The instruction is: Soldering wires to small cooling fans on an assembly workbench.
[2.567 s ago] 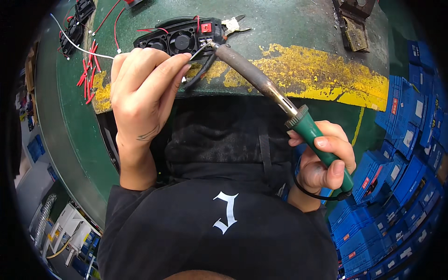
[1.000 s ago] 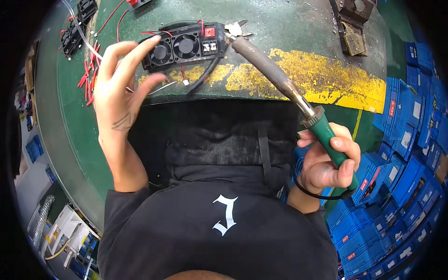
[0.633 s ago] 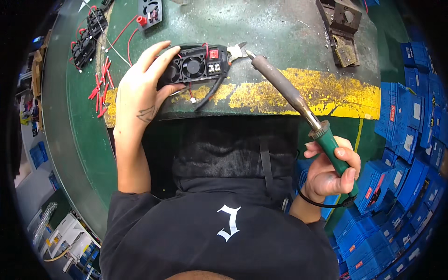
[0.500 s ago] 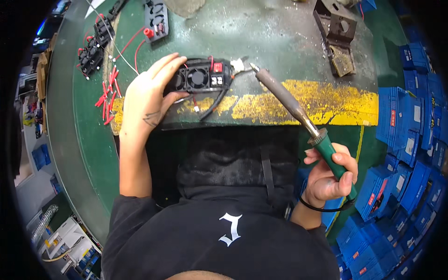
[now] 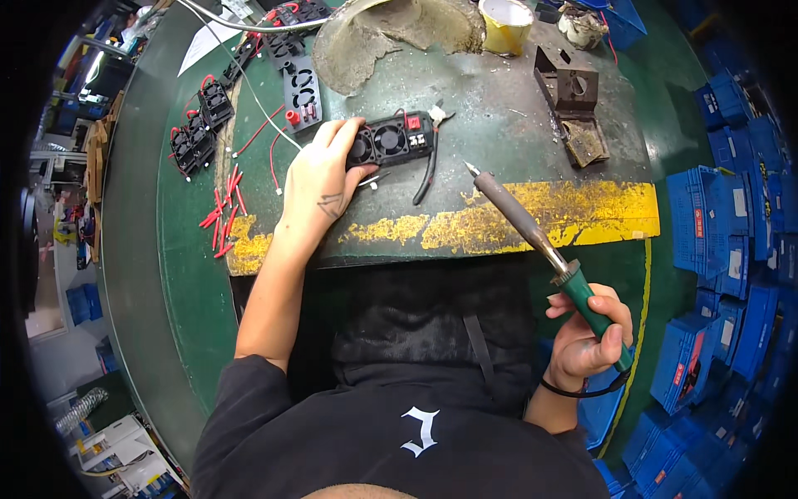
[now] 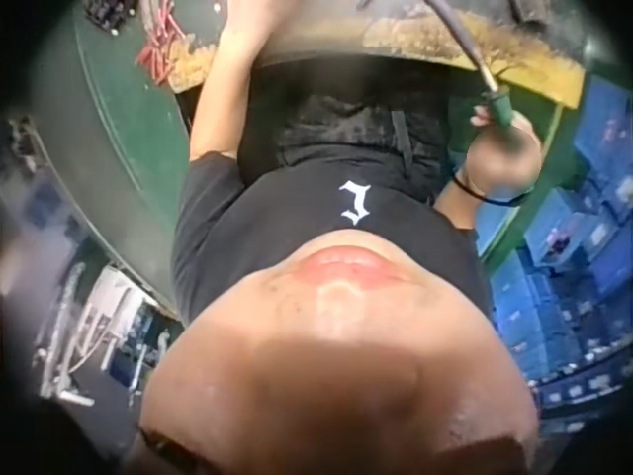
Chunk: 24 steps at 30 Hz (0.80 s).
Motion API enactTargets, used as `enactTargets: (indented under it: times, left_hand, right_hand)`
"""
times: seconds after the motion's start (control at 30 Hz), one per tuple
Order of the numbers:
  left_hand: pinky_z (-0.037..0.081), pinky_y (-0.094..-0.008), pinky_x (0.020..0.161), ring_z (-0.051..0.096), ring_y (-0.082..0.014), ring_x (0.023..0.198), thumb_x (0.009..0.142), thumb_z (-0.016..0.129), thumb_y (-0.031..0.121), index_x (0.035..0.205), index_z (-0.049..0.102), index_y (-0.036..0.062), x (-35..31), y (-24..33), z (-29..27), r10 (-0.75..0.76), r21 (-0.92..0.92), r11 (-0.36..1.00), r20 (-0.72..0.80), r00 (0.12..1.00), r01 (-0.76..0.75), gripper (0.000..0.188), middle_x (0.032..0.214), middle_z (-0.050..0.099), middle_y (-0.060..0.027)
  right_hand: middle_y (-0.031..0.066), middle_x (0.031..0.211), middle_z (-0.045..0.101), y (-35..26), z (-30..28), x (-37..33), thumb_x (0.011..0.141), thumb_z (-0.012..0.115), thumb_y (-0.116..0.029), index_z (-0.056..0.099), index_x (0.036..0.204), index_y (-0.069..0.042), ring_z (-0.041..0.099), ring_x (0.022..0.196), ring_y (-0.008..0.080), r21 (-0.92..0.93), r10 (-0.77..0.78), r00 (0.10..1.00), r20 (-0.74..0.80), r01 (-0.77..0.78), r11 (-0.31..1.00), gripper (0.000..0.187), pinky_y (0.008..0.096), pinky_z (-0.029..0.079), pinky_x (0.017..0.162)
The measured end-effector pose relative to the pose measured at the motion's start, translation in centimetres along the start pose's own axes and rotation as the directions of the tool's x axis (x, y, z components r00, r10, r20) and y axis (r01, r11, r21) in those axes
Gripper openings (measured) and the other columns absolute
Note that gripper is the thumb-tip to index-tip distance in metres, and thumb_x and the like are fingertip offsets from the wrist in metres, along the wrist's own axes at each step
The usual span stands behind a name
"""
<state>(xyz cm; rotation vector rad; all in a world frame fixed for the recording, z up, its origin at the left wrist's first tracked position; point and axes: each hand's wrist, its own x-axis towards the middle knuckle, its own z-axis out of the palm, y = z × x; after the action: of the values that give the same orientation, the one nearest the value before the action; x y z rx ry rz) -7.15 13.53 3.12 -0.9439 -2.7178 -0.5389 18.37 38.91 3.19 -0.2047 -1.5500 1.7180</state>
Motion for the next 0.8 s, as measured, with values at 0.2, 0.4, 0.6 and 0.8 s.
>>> enactTargets:
  times: [0.2, 0.4, 0.6, 0.8]
  left_hand:
    - [0.052, -0.0412, 0.082, 0.063, -0.037, 0.097, 0.078, 0.076, 0.019, 0.126, 0.056, 0.0054, 2.4, 0.0, 1.2, 0.003, -0.093, 0.996, -0.026, 1.0, -0.005, 0.054, 0.116, 0.06, -0.0155]
    - [0.055, -0.042, 0.081, 0.066, -0.0374, 0.096, 0.074, 0.08, 0.019, 0.127, 0.056, 0.0068, 3.6, -0.5, 1.4, 0.026, -0.104, 0.994, -0.062, 0.998, -0.032, 0.059, 0.12, 0.056, -0.0185]
    - [0.053, -0.0337, 0.079, 0.062, -0.0243, 0.085, 0.072, 0.08, 0.003, 0.145, 0.043, 0.008, 0.9, -0.7, -1.4, -0.064, -0.266, 0.962, -0.016, 0.998, 0.058, 0.083, 0.136, 0.043, -0.0156]
    - [0.051, -0.0355, 0.087, 0.062, -0.0258, 0.103, 0.074, 0.072, -0.007, 0.115, 0.067, 0.0031, -4.3, -4.1, -3.6, -0.014, -0.206, 0.978, -0.185, 0.983, -0.025, 0.042, 0.121, 0.06, -0.0122]
  right_hand:
    - [0.0246, 0.095, 0.062, 0.3, 0.1, 1.3, 0.098, 0.039, -0.039, 0.061, 0.105, -0.001, 0.066, 0.068, 0.0323, 0.042, 0.009, 1.0, -0.002, -0.009, 0.999, 0.045, 0.0339, 0.053, 0.051]
    - [0.0246, 0.089, 0.067, 4.5, 0.5, 5.0, 0.098, 0.037, -0.042, 0.06, 0.108, -0.001, 0.067, 0.071, 0.0323, 0.087, 0.152, 0.985, -0.085, -0.145, 0.986, 0.048, 0.0365, 0.054, 0.056]
    - [0.0244, 0.09, 0.07, 8.5, 1.1, 8.2, 0.097, 0.038, -0.044, 0.061, 0.112, -0.002, 0.068, 0.071, 0.0316, 0.146, 0.25, 0.968, -0.036, -0.242, 0.959, 0.051, 0.037, 0.055, 0.06]
    - [0.0221, 0.092, 0.071, 10.1, -0.4, 9.5, 0.095, 0.043, -0.044, 0.066, 0.112, -0.007, 0.067, 0.075, 0.0304, 0.285, 0.348, 0.937, -0.033, -0.325, 0.902, 0.047, 0.0333, 0.052, 0.061]
